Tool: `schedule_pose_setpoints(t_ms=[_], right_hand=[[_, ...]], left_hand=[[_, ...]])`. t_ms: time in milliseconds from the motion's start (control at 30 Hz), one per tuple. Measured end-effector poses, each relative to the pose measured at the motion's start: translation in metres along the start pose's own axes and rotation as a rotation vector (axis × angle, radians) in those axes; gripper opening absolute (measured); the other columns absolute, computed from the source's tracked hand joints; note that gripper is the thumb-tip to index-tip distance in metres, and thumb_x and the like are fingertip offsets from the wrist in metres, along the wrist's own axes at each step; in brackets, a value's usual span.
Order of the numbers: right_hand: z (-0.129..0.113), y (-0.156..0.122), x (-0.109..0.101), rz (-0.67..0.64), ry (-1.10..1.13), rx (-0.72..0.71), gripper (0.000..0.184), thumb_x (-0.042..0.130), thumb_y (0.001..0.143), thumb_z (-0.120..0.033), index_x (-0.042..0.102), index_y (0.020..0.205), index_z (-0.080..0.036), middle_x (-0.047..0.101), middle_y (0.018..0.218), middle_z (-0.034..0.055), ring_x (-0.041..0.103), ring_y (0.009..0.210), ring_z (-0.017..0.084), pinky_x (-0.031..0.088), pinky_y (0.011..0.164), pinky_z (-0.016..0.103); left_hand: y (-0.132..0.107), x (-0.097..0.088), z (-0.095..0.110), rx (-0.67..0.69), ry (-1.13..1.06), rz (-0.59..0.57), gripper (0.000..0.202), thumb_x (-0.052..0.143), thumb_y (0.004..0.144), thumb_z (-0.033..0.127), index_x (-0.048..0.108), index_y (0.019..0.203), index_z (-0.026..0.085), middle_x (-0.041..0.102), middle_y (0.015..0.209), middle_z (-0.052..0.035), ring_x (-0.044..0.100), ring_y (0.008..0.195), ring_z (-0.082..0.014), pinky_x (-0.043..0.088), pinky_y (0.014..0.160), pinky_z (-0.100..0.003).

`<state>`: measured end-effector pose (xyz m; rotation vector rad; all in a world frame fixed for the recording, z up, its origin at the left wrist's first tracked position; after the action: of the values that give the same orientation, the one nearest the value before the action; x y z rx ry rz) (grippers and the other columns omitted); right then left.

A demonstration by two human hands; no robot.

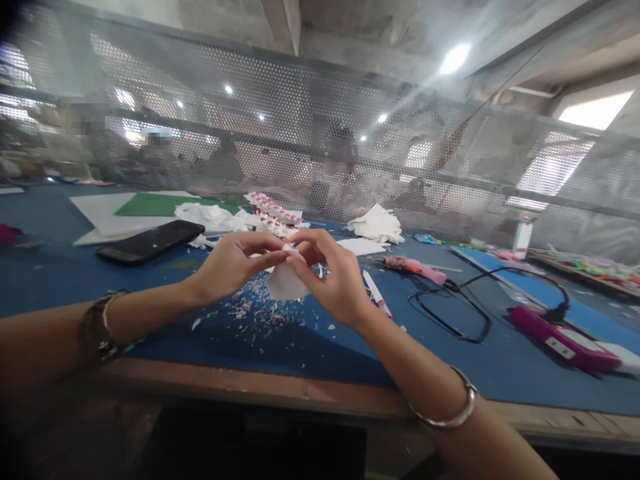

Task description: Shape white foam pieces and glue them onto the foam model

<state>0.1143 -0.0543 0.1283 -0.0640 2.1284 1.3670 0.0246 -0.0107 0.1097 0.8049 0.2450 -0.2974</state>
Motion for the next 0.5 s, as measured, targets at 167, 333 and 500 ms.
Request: schedule_pose_setpoints(t_ms=[167, 333, 500], right_hand=[[-0.014, 0.001, 0.006, -0.088, -0.193, -0.137, 0.011, 0.051, 0.076, -0.018, 0.059, 0.082, -0.022, 0.065, 0.078, -0.0015, 0.059, 0.072, 0.01, 0.045, 0.066, 0.023], [-0.005, 0.002, 0.005, -0.103, -0.256, -0.045, 0.013, 0.054, 0.075, -0.023, 0.061, 0.086, -0.022, 0.066, 0.073, -0.0026, 0.06, 0.064, 0.009, 0.045, 0.059, 0.021], [-0.011, 0.002, 0.003, -0.062, -0.298, -0.13, 0.011, 0.054, 0.075, -0.019, 0.061, 0.083, -0.022, 0.068, 0.077, -0.0027, 0.062, 0.07, 0.01, 0.047, 0.062, 0.022]], left_hand=[[0.003, 0.002, -0.017, -0.091, -0.128, -0.046, 0.015, 0.058, 0.069, 0.027, 0.06, 0.068, 0.013, 0.06, 0.067, -0.0022, 0.052, 0.061, -0.0093, 0.039, 0.054, -0.019], [0.005, 0.011, -0.025, -0.138, -0.225, -0.157, 0.013, 0.059, 0.068, 0.026, 0.061, 0.068, 0.013, 0.06, 0.065, -0.0016, 0.052, 0.06, -0.0088, 0.039, 0.054, -0.019], [0.005, 0.011, -0.031, -0.162, -0.261, -0.127, 0.011, 0.058, 0.069, 0.022, 0.065, 0.076, 0.016, 0.066, 0.078, -0.0037, 0.056, 0.07, -0.0102, 0.042, 0.062, -0.02]])
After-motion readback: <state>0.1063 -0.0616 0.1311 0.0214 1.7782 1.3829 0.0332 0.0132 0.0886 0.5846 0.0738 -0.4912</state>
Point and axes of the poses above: each hand's wrist, its own y-axis towards the middle knuckle, its own x-axis out of the palm, z = x × y, the point moved 10 cm from there along y, towards the middle knuckle
